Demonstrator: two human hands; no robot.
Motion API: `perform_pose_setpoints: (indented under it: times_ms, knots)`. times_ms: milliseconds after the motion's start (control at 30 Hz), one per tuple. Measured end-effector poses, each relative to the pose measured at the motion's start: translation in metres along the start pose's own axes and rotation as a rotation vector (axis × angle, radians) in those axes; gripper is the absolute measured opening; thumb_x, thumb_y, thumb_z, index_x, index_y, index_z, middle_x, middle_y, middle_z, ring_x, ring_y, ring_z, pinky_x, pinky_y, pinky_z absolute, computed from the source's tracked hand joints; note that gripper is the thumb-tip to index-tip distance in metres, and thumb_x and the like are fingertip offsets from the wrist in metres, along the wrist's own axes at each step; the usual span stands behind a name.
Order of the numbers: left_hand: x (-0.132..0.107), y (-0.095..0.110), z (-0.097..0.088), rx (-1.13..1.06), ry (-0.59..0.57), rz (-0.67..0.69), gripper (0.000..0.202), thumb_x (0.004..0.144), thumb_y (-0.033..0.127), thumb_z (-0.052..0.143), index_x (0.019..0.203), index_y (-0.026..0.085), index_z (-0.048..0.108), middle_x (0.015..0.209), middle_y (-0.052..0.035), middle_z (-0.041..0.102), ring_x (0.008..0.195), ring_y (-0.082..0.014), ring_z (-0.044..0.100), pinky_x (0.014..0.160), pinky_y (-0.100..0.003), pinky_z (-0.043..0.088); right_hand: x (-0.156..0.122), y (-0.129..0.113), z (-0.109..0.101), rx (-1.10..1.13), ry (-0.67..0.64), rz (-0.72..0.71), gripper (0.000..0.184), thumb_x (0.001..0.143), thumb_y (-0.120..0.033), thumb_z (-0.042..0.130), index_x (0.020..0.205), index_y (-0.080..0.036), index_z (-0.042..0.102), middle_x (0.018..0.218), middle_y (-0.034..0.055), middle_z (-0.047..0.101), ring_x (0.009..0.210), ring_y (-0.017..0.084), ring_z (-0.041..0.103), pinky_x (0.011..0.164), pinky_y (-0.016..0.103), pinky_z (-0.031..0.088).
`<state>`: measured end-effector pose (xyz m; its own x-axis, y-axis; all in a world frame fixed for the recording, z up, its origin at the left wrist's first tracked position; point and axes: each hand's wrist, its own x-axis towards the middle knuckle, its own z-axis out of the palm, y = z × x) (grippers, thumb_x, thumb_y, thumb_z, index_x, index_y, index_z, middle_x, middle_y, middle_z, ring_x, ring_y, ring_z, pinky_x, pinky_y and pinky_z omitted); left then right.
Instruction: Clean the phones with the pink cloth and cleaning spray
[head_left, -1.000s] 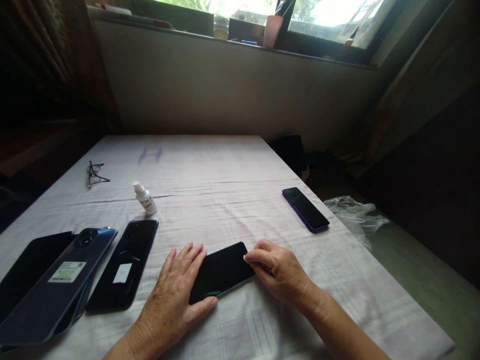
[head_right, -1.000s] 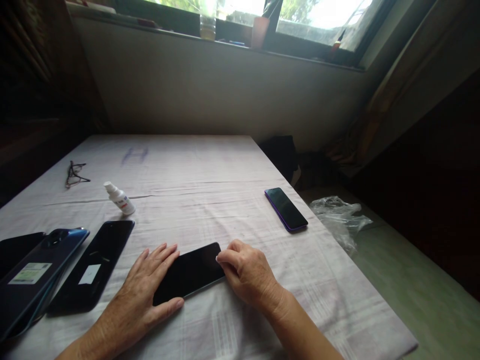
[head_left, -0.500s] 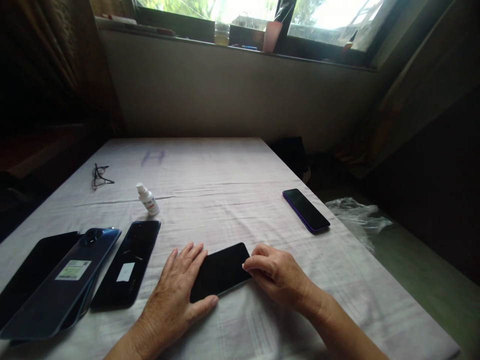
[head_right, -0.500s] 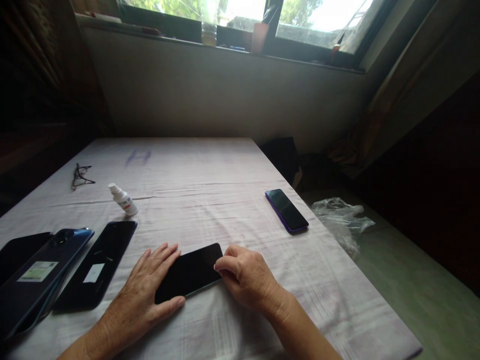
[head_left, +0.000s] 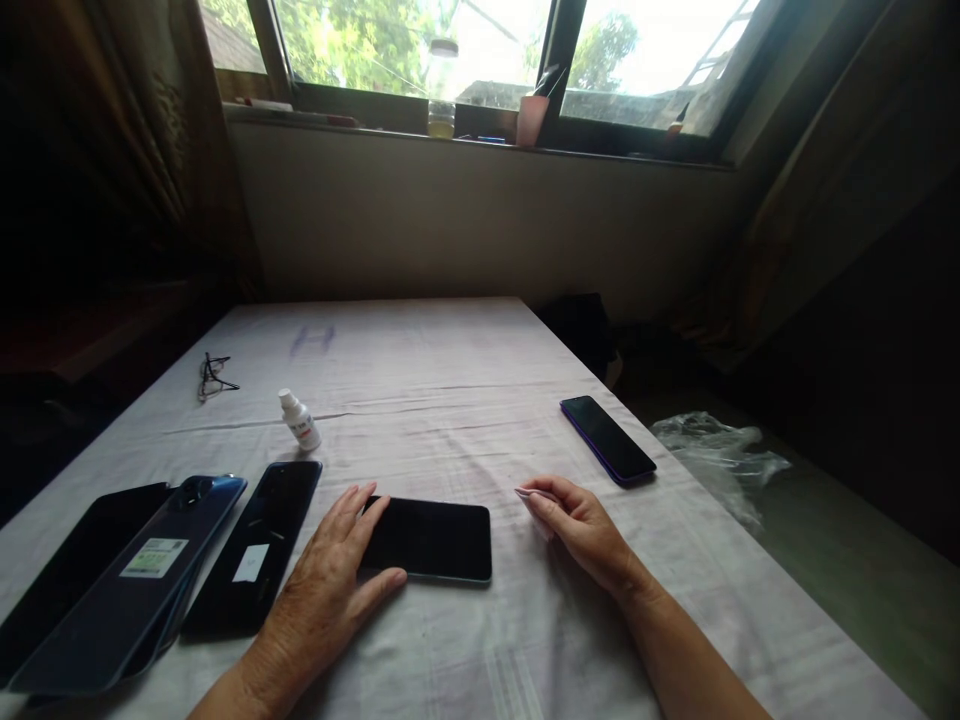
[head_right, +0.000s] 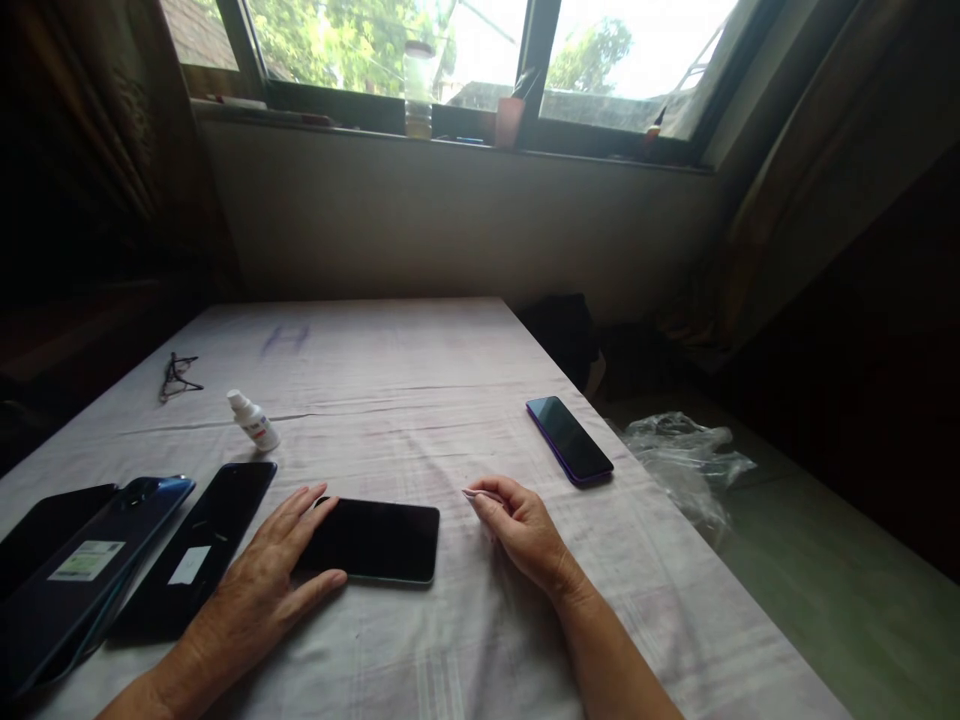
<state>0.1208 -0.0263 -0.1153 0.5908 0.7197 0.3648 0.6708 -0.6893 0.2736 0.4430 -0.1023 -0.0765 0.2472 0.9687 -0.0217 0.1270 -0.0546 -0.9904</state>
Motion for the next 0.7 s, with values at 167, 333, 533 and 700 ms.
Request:
perform_pose_setpoints:
  times_ms: [167,333,533,700]
  knots:
    - [0.019,-0.008,-0.014,0.001,-0.153,-0.022,0.073,0.088,0.046,0.066,0.152,0.021,0.042,0.154,-0.0139,0.05,0.145,-0.0351,0.042,0.116,-0.053,0.039,0.0,0.002,0.001,0.074,-0.004,0.017,0.052,0.074,-0.066,0.077,0.093,-0.018,0.071,0.056,-0.0043,0.052,0.046,0.009,0.042,0.043,0.022,0.034]
    - [0.039,-0.013,-0.028,-0.035,-0.307,-0.022,0.08,0.083,0.045,0.072,0.152,0.015,0.043,0.154,-0.0189,0.048,0.143,-0.0374,0.045,0.116,-0.055,0.038,-0.002,0.013,0.004,-0.108,0.087,-0.156,0.039,0.085,-0.058,0.07,0.092,-0.019,0.069,0.069,0.0017,0.063,0.058,0.015,0.057,0.052,0.025,0.048]
    - [0.059,-0.012,-0.031,-0.111,-0.359,0.085,0.073,0.086,0.038,0.069,0.153,0.026,0.042,0.157,-0.0082,0.047,0.145,-0.0273,0.043,0.117,-0.045,0.039,-0.005,0.011,0.003,-0.329,0.153,-0.33,0.019,0.091,-0.039,0.064,0.089,-0.021,0.071,0.086,0.0064,0.071,0.079,0.021,0.069,0.075,0.031,0.057]
    - [0.07,-0.009,-0.036,-0.152,-0.429,0.11,0.074,0.087,0.031,0.065,0.156,0.025,0.037,0.161,-0.0094,0.04,0.148,-0.0261,0.038,0.117,-0.045,0.037,-0.01,0.003,0.006,-0.429,0.127,-0.45,0.018,0.093,-0.031,0.058,0.091,-0.023,0.074,0.087,0.0065,0.074,0.082,0.021,0.07,0.076,0.032,0.057]
